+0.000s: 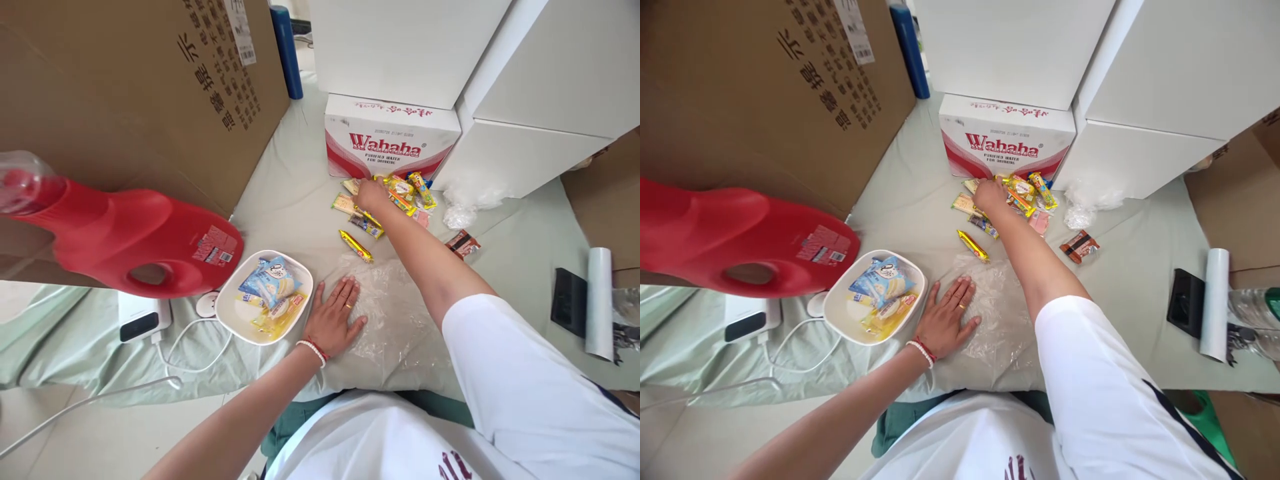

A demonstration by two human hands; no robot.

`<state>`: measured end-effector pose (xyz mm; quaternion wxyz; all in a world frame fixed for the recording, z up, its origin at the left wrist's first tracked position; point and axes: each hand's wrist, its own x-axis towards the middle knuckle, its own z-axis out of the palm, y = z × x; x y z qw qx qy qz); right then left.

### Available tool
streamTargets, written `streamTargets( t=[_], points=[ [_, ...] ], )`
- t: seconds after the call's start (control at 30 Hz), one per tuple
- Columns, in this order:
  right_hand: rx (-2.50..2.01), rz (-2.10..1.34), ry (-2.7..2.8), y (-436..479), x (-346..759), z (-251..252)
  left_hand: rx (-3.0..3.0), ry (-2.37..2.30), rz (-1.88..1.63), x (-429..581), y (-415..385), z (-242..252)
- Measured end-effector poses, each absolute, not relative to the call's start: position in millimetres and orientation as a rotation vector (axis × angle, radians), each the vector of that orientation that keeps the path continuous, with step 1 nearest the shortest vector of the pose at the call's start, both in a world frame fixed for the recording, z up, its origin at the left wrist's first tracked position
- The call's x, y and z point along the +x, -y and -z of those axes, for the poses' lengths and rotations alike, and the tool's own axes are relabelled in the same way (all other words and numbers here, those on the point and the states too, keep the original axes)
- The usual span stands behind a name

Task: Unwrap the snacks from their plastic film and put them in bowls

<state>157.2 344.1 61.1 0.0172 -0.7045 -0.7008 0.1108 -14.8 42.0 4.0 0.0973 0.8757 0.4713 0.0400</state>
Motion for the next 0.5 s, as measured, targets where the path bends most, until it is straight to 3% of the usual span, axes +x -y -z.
streamTargets(
  t=[0.1, 0.27, 0.5],
  points=[
    [-2.291, -0.452, 2.131, -351, 158, -61, 2.604, -1.395, -0.142, -15, -42, -3],
    [-2.051, -0.392, 2.472, -338, 152, -64, 2.584, -1.385, -0.146, -16, -42, -4],
    [-2.185, -0.423, 2.637, -330, 119, -77, 2.555, -1.401, -0.089, -14, -43, -11]
  ],
)
